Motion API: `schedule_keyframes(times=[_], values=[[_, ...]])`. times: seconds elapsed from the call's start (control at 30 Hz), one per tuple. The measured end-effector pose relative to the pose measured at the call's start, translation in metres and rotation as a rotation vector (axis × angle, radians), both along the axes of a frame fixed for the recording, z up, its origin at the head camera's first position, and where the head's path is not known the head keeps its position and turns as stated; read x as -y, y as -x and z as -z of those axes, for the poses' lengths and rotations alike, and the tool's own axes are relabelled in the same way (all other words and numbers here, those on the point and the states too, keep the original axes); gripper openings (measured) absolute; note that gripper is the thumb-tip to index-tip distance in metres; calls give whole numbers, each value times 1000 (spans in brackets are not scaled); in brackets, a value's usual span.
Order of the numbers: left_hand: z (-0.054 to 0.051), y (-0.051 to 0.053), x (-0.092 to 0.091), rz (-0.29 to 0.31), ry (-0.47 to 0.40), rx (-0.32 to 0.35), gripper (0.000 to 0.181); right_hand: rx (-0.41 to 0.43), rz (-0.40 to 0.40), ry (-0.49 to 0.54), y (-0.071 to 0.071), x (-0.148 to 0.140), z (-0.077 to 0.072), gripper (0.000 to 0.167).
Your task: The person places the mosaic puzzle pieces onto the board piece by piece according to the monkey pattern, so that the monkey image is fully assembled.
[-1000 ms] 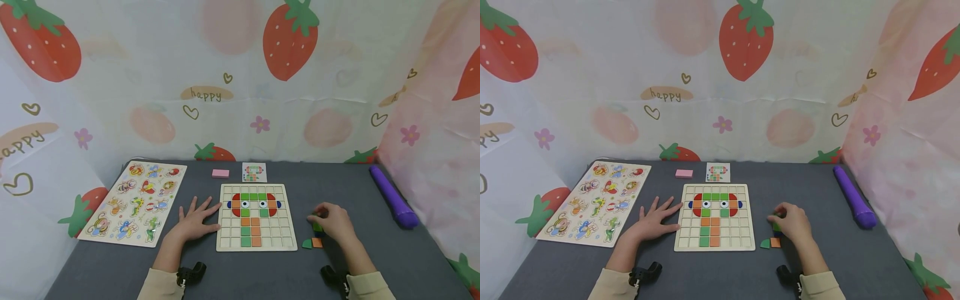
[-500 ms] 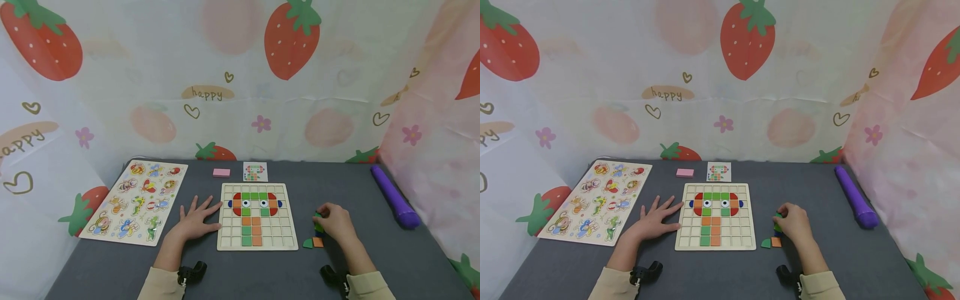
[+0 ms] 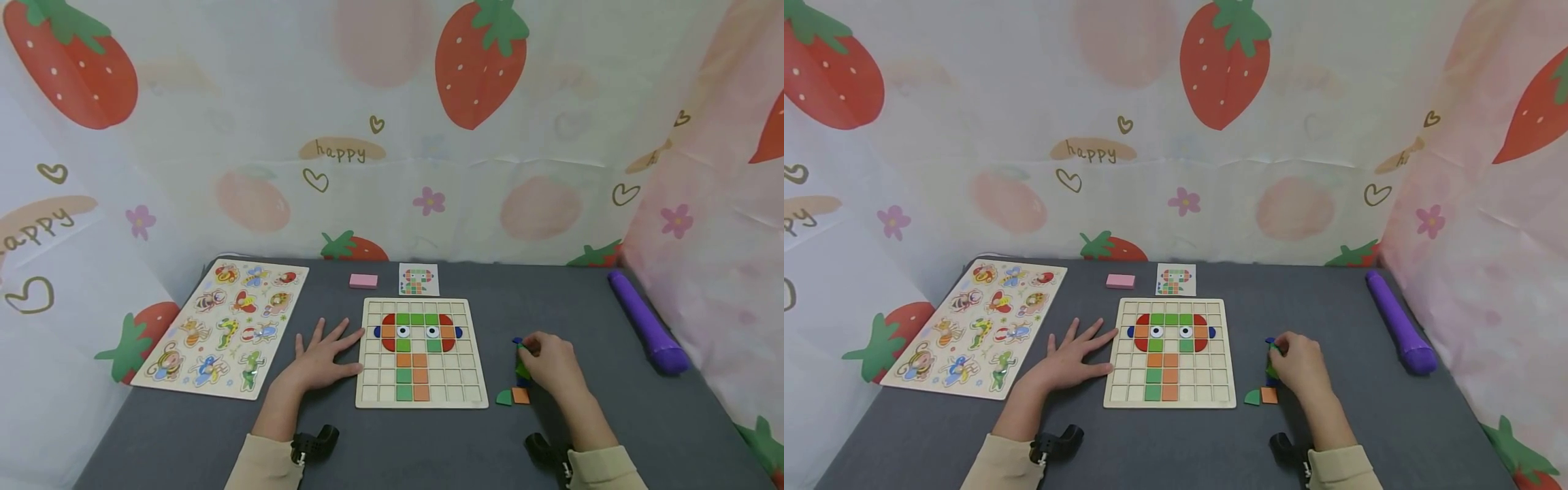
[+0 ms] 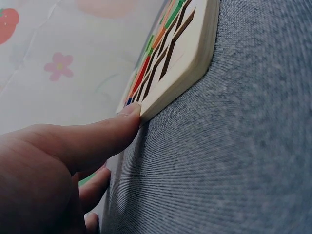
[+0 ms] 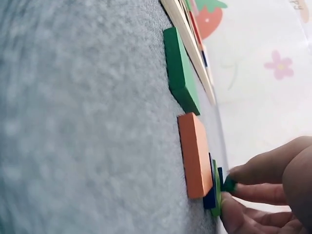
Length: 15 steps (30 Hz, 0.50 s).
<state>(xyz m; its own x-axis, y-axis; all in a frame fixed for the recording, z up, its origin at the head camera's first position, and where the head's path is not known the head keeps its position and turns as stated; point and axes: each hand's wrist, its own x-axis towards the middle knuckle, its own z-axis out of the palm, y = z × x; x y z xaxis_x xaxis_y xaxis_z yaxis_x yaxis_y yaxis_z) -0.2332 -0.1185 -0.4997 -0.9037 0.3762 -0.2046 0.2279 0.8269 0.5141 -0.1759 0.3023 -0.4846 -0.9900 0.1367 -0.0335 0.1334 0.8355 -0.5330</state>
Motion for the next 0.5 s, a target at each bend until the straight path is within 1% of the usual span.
schedule_keyframes(times=[0.13, 0.27, 0.37, 0.5], values=[[0, 0, 0, 2, 3, -1, 73, -24, -2, 23, -1, -3, 0, 27], [0, 0, 0, 4, -2, -1, 73, -88, -14, 63, -2, -2, -4, 23], [0, 0, 0, 6, -5, 0, 74, -123, -43, 106, -4, 5, -11, 22], [0, 0, 0, 4, -5, 0, 74, -114, -96, 180, -6, 21, -23, 21]])
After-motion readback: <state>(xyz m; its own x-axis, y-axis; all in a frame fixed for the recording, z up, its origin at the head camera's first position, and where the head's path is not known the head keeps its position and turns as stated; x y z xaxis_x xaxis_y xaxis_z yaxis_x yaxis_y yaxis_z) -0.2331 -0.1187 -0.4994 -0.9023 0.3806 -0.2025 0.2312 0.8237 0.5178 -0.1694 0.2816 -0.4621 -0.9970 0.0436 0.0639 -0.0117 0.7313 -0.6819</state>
